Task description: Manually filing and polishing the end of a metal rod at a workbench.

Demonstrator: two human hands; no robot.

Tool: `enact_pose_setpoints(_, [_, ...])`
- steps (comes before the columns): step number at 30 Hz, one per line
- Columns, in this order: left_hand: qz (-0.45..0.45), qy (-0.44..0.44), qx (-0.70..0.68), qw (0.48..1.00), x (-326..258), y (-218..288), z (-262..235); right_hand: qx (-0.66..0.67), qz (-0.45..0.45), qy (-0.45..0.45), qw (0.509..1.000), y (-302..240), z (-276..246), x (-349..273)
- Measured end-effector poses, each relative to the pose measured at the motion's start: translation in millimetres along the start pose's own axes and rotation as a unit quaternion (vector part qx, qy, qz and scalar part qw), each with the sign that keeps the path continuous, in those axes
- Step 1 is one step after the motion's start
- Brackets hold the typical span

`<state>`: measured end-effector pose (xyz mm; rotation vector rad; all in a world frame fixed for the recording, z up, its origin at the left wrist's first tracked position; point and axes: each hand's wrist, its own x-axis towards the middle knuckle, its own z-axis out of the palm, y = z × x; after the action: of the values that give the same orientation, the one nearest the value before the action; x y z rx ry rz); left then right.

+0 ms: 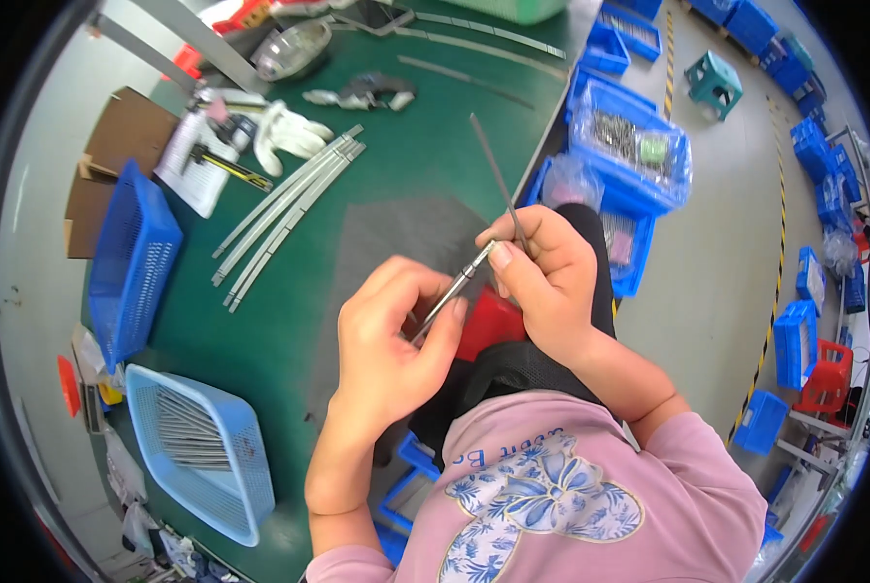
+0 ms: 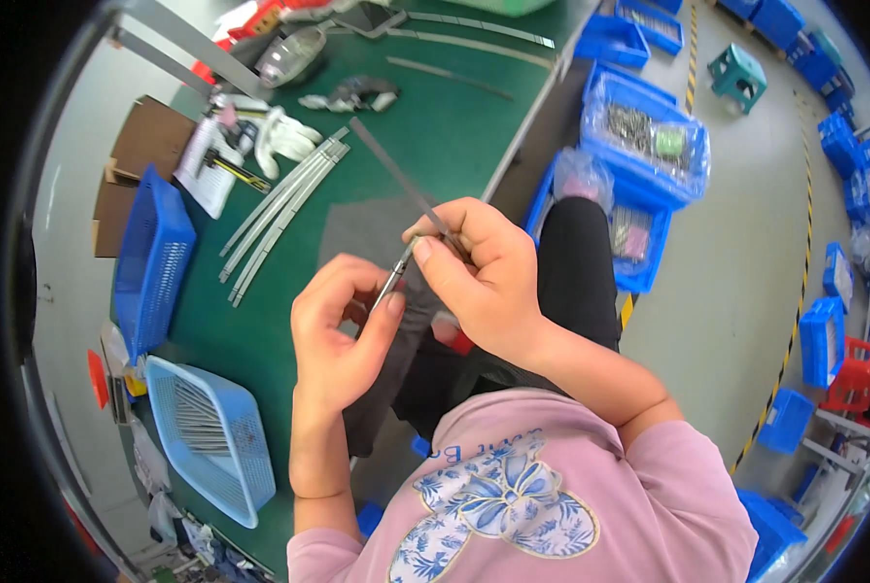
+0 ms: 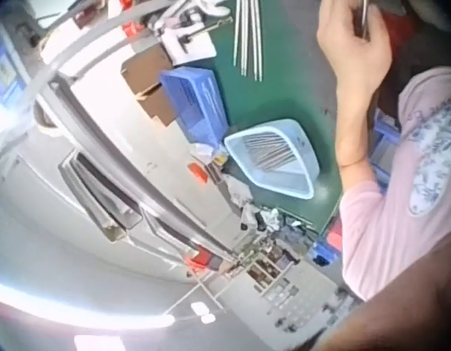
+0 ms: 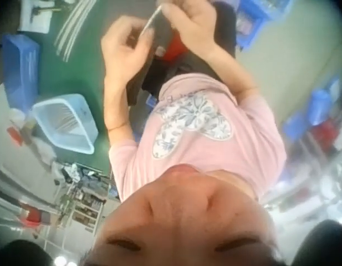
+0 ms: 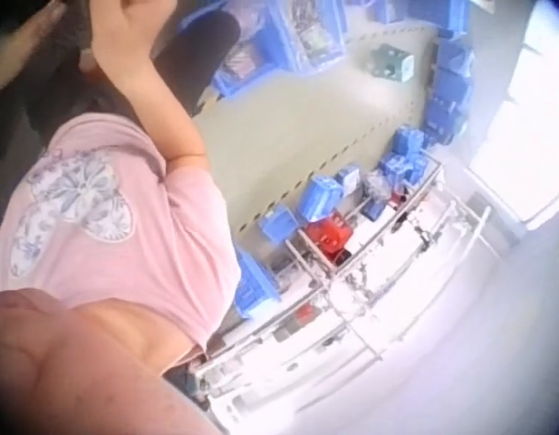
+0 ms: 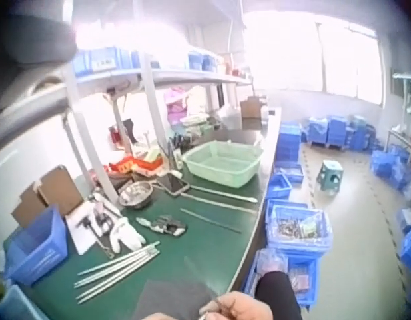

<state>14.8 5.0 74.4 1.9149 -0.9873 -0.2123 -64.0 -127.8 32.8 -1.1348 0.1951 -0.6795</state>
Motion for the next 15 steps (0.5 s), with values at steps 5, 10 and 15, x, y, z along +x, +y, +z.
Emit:
enact_pose_setpoints(5, [0.066, 0.1, -0.129, 0.984, -14, 14, -43, -0.004, -0.068, -0.154, 0.986, -43, 56, 27])
enact_pose_setpoints(10, [0.083, 0.193, -0.356, 0.91, -34, 27, -63, 0.055, -0.01, -0.258, 0.965, -59, 112, 34])
enact_pose_setpoints(15, [0.112, 0.233, -0.416, 0.872, -43, 25, -80, 0.144, 0.059, -0.337, 0.929, -53, 140, 29])
